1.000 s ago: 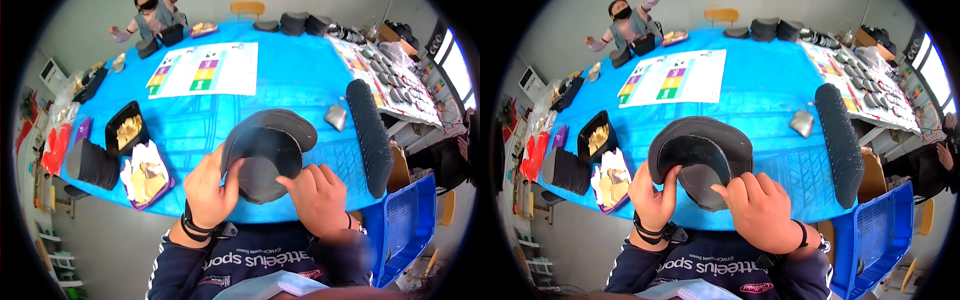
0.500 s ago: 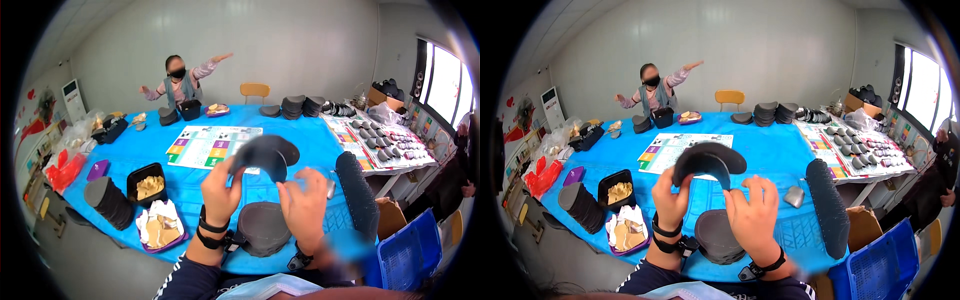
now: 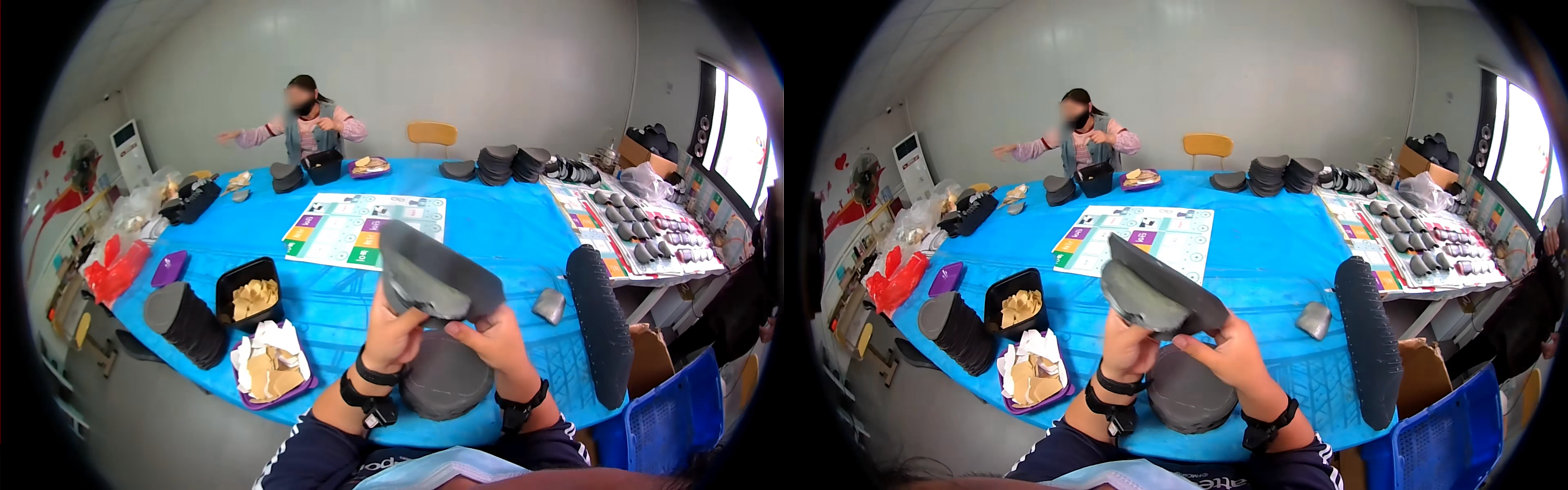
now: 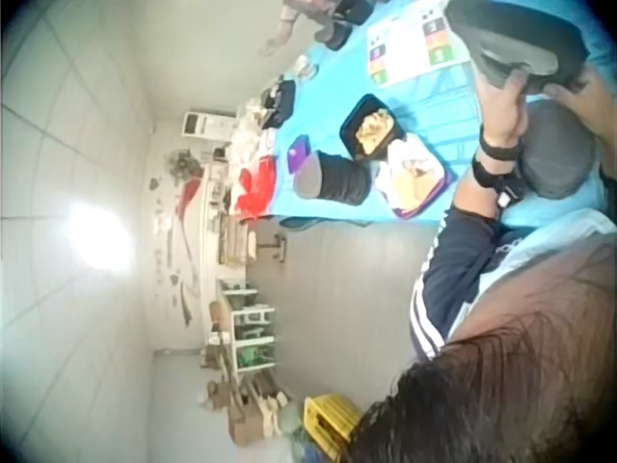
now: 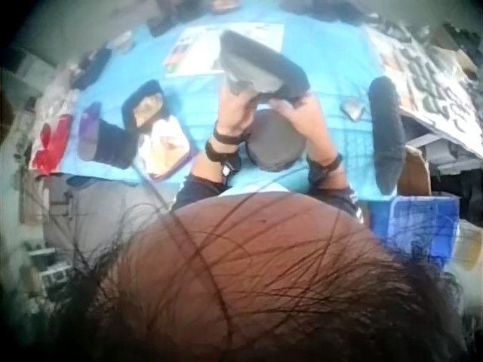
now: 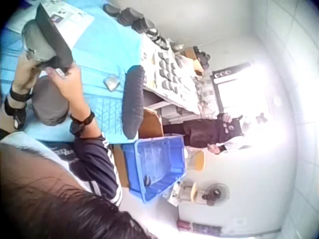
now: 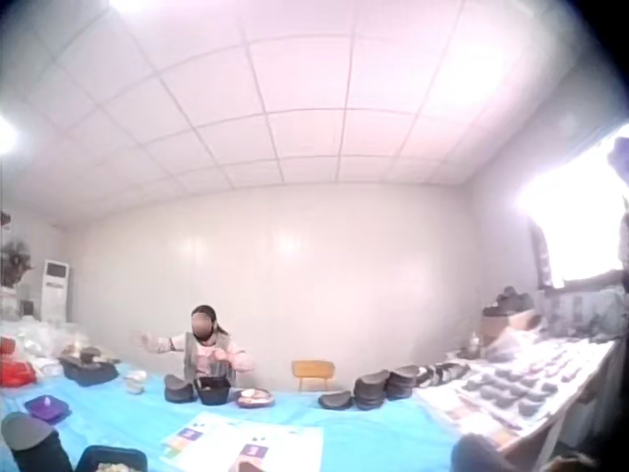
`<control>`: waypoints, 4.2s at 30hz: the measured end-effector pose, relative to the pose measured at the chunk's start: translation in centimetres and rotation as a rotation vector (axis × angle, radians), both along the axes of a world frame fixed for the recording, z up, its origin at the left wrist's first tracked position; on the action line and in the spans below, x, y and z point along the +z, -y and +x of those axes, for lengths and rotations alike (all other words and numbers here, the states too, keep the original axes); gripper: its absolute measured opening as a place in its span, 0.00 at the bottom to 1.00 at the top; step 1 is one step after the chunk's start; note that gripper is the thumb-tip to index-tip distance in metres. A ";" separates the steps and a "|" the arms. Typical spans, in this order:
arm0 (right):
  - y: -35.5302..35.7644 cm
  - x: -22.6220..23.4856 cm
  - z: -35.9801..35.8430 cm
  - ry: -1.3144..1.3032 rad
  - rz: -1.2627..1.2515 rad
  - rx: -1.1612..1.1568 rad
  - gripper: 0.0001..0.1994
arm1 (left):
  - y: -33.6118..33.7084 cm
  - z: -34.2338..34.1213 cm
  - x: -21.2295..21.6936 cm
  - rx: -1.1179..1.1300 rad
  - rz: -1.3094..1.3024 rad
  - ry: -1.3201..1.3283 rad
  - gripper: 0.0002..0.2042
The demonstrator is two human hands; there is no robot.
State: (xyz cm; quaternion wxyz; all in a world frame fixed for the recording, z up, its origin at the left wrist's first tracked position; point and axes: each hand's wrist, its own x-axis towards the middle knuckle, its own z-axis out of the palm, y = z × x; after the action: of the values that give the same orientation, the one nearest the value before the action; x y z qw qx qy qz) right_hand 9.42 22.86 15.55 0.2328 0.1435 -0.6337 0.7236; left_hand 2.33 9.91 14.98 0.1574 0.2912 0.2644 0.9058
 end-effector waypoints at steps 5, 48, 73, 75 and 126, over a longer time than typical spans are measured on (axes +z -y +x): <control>0.1 -0.6 0.8 -0.071 0.113 -0.203 0.19 | -0.6 1.0 -1.1 -0.087 -0.075 -0.018 0.28; -2.3 1.0 3.1 0.061 0.149 -0.027 0.11 | 4.0 -0.7 1.8 0.088 -0.589 -0.623 0.13; -1.8 2.5 4.1 -0.071 0.193 -0.056 0.13 | 3.3 -0.2 1.1 0.370 -0.496 -0.828 0.09; -2.6 2.0 4.2 -0.083 0.274 -0.060 0.14 | 3.0 0.1 0.9 0.334 -0.494 -0.847 0.10; -1.4 2.0 3.9 -0.026 0.569 -0.230 0.11 | 3.6 0.1 2.4 0.272 -0.664 -0.994 0.12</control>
State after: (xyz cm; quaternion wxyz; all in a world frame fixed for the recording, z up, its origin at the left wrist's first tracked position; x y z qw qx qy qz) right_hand 13.35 24.31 17.54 0.2717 0.1397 -0.8200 0.4841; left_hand 2.44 6.30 17.39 -0.0198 0.5780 0.6092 0.5426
